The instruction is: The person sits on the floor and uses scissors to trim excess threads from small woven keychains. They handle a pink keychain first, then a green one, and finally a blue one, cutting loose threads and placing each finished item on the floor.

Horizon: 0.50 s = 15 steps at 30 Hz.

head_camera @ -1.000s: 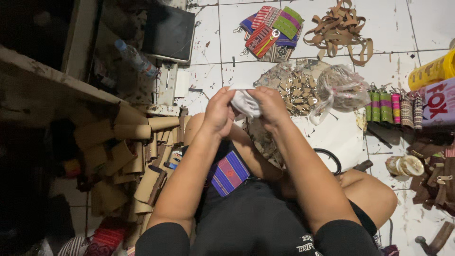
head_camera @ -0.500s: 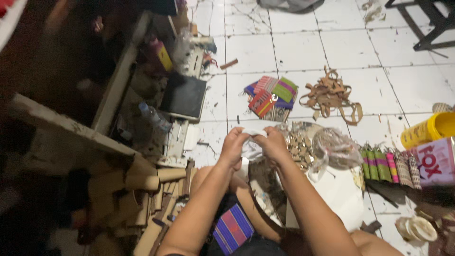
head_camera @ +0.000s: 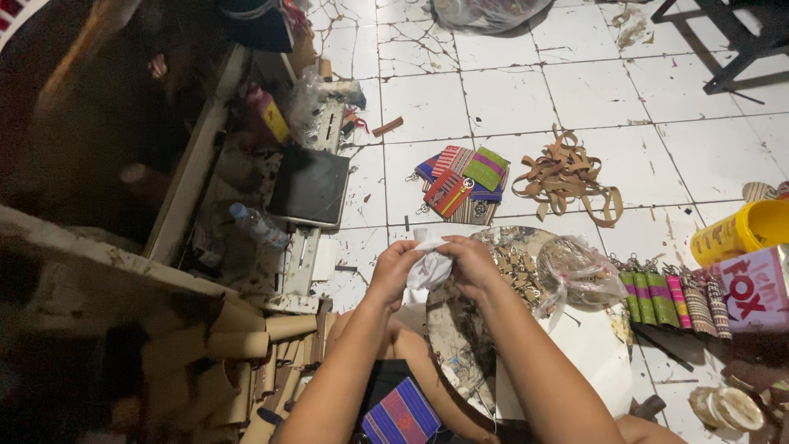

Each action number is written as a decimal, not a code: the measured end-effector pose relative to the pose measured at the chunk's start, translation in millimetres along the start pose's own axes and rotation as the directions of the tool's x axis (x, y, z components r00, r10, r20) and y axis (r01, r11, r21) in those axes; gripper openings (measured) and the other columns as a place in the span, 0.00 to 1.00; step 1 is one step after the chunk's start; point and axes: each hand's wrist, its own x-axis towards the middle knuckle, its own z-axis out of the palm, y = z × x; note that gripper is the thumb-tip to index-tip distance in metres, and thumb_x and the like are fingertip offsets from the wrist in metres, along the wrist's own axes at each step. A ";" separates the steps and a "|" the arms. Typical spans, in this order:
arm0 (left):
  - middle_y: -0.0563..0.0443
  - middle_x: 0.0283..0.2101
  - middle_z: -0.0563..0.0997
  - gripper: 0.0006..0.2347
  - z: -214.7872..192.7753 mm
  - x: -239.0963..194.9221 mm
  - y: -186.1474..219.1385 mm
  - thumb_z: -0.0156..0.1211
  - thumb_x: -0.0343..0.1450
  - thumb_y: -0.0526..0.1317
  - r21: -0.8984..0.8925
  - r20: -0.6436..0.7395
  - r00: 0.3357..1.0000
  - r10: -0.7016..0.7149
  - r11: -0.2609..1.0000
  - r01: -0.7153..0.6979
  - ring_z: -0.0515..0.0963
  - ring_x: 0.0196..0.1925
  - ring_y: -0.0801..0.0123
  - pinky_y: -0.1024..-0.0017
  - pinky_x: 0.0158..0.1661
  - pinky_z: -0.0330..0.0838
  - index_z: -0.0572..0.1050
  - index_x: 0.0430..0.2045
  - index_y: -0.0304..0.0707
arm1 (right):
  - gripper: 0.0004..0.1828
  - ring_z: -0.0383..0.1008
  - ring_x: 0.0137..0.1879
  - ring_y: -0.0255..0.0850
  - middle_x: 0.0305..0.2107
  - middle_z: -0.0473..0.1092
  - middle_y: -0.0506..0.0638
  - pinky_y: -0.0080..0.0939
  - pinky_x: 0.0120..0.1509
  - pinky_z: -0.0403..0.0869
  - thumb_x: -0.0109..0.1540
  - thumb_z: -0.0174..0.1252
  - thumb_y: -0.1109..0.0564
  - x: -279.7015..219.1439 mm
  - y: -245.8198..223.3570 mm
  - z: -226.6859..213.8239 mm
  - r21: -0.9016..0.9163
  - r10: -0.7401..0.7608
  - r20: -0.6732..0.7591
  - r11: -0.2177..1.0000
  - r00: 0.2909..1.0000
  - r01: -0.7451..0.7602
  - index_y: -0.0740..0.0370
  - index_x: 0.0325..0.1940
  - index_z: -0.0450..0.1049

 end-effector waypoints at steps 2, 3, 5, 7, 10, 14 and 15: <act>0.46 0.32 0.84 0.13 -4.8 1.5 -6.3 0.67 0.68 0.35 0.003 0.033 0.999 -0.015 1.000 0.015 0.85 0.32 0.69 0.73 0.32 0.81 0.77 0.45 0.31 | 0.16 0.79 0.41 0.41 0.34 0.79 0.49 0.42 0.44 0.75 0.53 0.65 0.62 1.1 7.3 -1.6 0.027 -0.006 -0.021 1.000 1.000 0.006 0.57 0.45 0.78; 0.46 0.34 0.84 0.15 -6.7 2.3 -9.3 0.68 0.68 0.37 0.005 0.062 0.998 -0.030 1.000 0.030 0.86 0.35 0.69 0.72 0.34 0.82 0.76 0.47 0.30 | 0.13 0.78 0.41 0.42 0.33 0.78 0.49 0.45 0.45 0.75 0.53 0.66 0.61 1.5 10.5 -2.5 0.052 -0.008 -0.039 0.999 0.999 0.010 0.57 0.42 0.78; 0.45 0.36 0.85 0.16 -15.7 -1.4 -12.8 0.68 0.69 0.38 -0.003 0.088 0.995 -0.038 0.999 0.038 0.86 0.36 0.67 0.70 0.36 0.83 0.76 0.48 0.30 | 0.11 0.76 0.37 0.40 0.29 0.77 0.48 0.42 0.41 0.73 0.53 0.67 0.60 -28.4 2.9 13.6 -0.002 -0.035 -0.040 0.999 0.999 0.035 0.58 0.39 0.77; 0.43 0.37 0.85 0.16 -31.5 0.8 -23.7 0.69 0.69 0.39 -0.013 0.113 0.992 -0.047 0.999 0.049 0.87 0.37 0.65 0.68 0.37 0.83 0.76 0.49 0.30 | 0.09 0.74 0.32 0.38 0.26 0.75 0.48 0.40 0.37 0.71 0.53 0.68 0.58 -54.9 -1.9 27.6 -0.057 -0.059 -0.042 0.997 0.997 0.057 0.58 0.35 0.77; 0.42 0.37 0.86 0.14 -59.8 -0.7 -33.6 0.68 0.70 0.40 -0.007 0.104 0.993 -0.058 0.998 0.059 0.87 0.39 0.63 0.65 0.40 0.83 0.77 0.46 0.32 | 0.12 0.70 0.28 0.34 0.24 0.73 0.46 0.32 0.31 0.68 0.54 0.69 0.57 -80.1 1.2 35.7 -0.207 -0.100 -0.028 0.974 0.995 0.092 0.64 0.36 0.77; 0.46 0.38 0.83 0.16 -103.5 -7.4 -1.3 0.68 0.71 0.43 0.207 -0.069 0.990 0.119 0.973 -0.103 0.81 0.43 0.65 0.66 0.47 0.76 0.78 0.48 0.33 | 0.26 0.76 0.38 0.42 0.35 0.77 0.58 0.40 0.43 0.77 0.56 0.71 0.53 -99.6 5.9 21.2 -0.531 -0.214 0.120 0.811 0.969 0.245 0.66 0.55 0.77; 0.46 0.40 0.80 0.17 -119.9 -4.2 5.2 0.68 0.72 0.46 0.329 -0.146 0.965 0.218 0.931 -0.160 0.77 0.47 0.64 0.66 0.52 0.72 0.78 0.50 0.34 | 0.22 0.81 0.46 0.48 0.38 0.80 0.61 0.49 0.51 0.78 0.56 0.73 0.50 -109.8 4.6 17.3 -0.636 -0.267 0.143 0.713 0.953 0.295 0.62 0.51 0.82</act>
